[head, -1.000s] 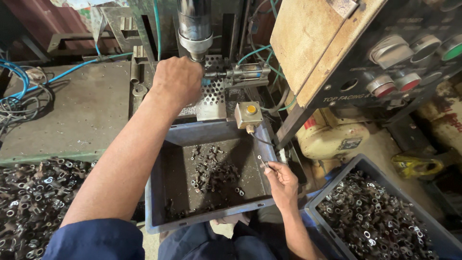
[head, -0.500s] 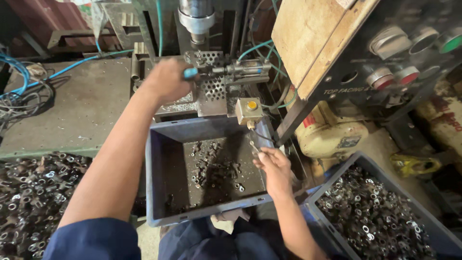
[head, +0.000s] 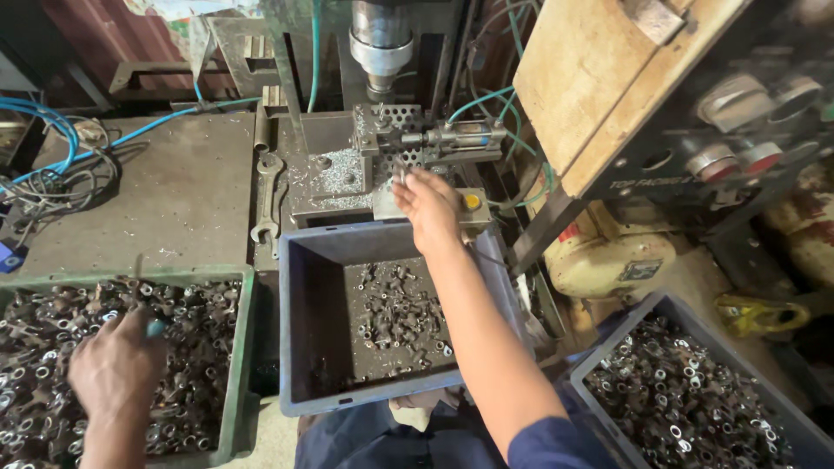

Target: The person picks small metal fittings from a bin and places them one at a time into the fixture of a bench drilling and tapping machine, presses the machine to tap the part, then moves the finished part into a collection tray, repeating the cycle. A thin rod is used to push parts aside and retrieve them from the tray.

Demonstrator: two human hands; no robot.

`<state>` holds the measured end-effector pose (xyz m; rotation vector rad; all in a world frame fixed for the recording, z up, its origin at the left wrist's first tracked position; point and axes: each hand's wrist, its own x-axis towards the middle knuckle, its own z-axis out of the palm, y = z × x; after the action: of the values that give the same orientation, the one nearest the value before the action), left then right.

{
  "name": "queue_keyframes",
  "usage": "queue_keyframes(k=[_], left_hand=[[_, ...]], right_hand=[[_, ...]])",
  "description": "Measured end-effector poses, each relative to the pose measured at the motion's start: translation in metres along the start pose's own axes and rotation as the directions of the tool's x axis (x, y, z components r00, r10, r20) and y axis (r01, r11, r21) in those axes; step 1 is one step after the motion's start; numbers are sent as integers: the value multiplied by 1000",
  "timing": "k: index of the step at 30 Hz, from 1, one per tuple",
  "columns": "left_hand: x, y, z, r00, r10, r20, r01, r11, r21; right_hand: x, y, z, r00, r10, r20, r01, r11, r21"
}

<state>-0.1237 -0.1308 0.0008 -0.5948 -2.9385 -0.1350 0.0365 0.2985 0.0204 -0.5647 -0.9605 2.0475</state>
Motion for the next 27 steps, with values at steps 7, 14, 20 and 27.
queue_keyframes(k=[7,14,20,27], left_hand=[[-11,-56,53,995,87,-48,-83,993,87],[-9,-59,85,982,94,-164,-79,992,96],[-10,-55,81,998,25,-66,-14,986,165],[-11,-74,87,963,3,-269,15,998,67]], right_hand=[[68,39,1,998,-39,-52,43,996,82],[99,42,2,997,-58,-54,60,997,44],[64,7,18,997,57,47,-41,957,-286],[-46,-50,-25,901,-279,331,429,469,-772]])
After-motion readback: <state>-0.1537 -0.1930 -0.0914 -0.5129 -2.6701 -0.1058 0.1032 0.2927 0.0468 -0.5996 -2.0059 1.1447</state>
